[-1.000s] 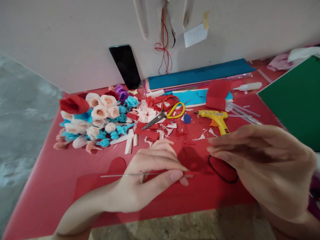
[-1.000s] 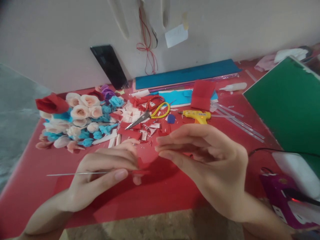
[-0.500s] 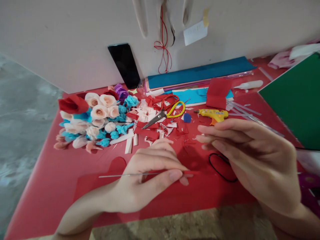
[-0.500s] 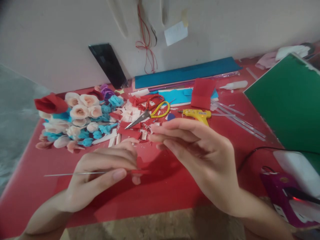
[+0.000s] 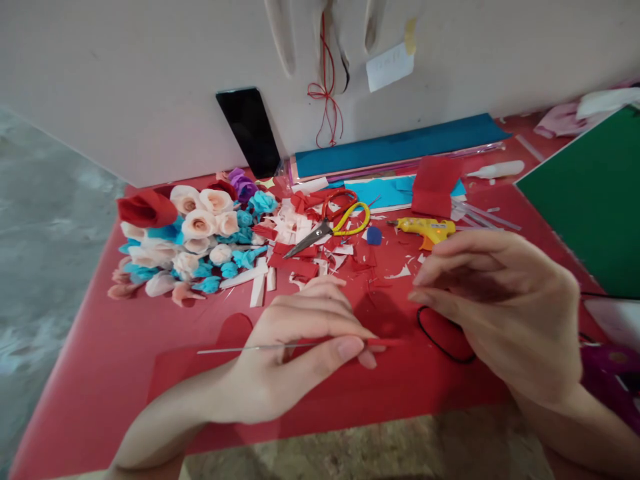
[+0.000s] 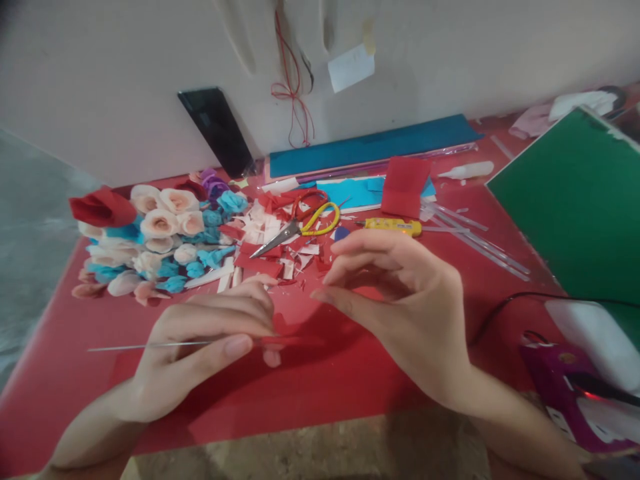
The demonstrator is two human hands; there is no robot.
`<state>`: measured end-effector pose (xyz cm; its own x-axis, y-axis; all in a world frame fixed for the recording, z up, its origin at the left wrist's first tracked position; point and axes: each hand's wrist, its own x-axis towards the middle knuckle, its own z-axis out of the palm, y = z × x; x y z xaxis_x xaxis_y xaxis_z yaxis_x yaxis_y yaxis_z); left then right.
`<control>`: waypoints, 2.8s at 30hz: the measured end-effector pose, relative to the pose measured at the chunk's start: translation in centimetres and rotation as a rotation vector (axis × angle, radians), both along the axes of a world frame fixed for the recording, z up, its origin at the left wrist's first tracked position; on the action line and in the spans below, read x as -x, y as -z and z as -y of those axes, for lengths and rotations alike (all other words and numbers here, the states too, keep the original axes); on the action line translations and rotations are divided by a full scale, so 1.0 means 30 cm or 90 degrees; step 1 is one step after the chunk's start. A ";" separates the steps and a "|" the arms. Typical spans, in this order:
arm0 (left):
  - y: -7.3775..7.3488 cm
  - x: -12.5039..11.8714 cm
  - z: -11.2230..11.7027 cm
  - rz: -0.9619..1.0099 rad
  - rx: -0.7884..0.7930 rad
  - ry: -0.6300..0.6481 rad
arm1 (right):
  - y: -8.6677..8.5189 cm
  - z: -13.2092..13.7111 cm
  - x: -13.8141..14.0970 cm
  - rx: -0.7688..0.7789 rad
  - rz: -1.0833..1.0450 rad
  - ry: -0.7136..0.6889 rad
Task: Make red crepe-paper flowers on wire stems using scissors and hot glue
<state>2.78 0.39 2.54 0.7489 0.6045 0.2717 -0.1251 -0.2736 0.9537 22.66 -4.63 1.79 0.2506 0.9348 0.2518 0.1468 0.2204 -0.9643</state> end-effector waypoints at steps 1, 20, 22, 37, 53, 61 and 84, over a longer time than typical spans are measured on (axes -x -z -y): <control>-0.001 -0.002 0.000 0.000 -0.002 -0.003 | 0.008 -0.012 -0.003 0.002 0.009 0.013; -0.011 -0.002 0.000 -0.026 -0.011 -0.001 | 0.074 -0.095 -0.019 0.081 -0.125 -0.068; -0.010 -0.002 0.000 -0.029 -0.011 0.000 | 0.070 -0.087 -0.019 0.076 -0.121 -0.051; -0.007 -0.001 0.001 -0.015 -0.019 -0.010 | 0.045 -0.039 -0.013 0.001 -0.016 -0.044; 0.015 0.006 -0.003 0.010 0.015 -0.021 | 0.027 -0.042 -0.022 -0.032 0.105 -0.132; 0.046 0.005 -0.021 -0.001 0.022 -0.078 | 0.007 -0.020 -0.009 -0.096 0.235 -0.274; 0.022 0.005 -0.020 -0.033 -0.121 -0.050 | -0.014 -0.016 0.009 -0.189 0.246 -0.235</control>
<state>2.62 0.99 1.87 0.7177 0.6027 0.3488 -0.0486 -0.4563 0.8885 22.39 -4.16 2.20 -0.2383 0.8187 0.5224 0.3367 0.5742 -0.7463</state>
